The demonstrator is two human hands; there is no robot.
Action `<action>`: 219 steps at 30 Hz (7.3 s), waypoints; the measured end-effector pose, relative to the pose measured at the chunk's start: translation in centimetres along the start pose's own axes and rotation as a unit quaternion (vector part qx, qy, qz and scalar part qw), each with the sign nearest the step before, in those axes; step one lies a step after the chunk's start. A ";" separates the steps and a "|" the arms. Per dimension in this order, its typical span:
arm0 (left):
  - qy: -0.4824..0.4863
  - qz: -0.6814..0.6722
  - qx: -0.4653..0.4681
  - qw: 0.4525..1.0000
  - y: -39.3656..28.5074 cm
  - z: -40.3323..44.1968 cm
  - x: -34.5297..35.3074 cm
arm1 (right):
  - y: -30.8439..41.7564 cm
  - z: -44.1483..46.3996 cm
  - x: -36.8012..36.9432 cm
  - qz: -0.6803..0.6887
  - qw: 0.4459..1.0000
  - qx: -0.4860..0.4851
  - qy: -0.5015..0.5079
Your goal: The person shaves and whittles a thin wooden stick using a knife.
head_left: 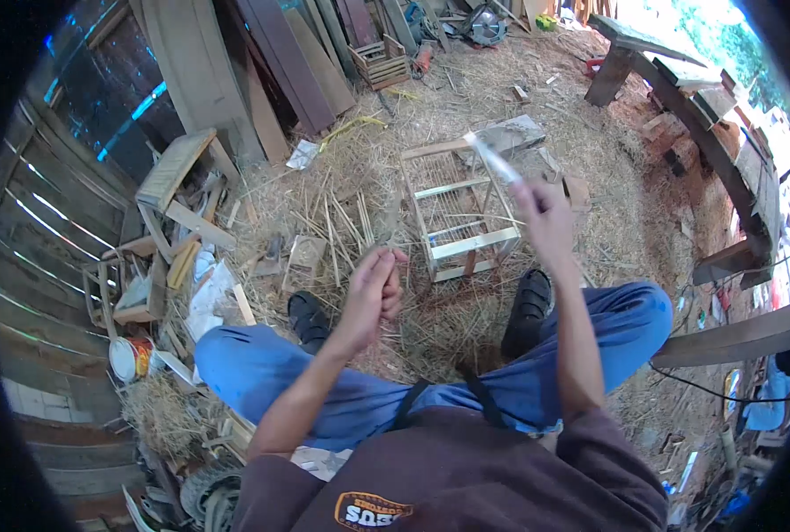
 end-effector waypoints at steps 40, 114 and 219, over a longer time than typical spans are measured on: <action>0.028 0.168 -0.039 0.985 3.5 1.0 1.3 | 4.2 -4.3 5.4 0.017 0.975 -0.100 0.198; -0.071 0.136 0.063 0.986 1.0 1.6 2.1 | 5.3 -4.4 6.4 0.207 0.945 0.002 0.254; 0.066 -0.083 -0.104 0.989 0.5 -0.4 1.6 | 6.0 -5.3 5.0 -0.006 0.929 -0.348 0.122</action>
Point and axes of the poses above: each hand's wrist, its own z-axis towards the middle knuckle, its own x-axis out of the palm, y = z × x, the point moved 1 cm from there along z, towards the middle knuckle, and after that the axes turned 4 degrees about z, right-handed, at the moved point
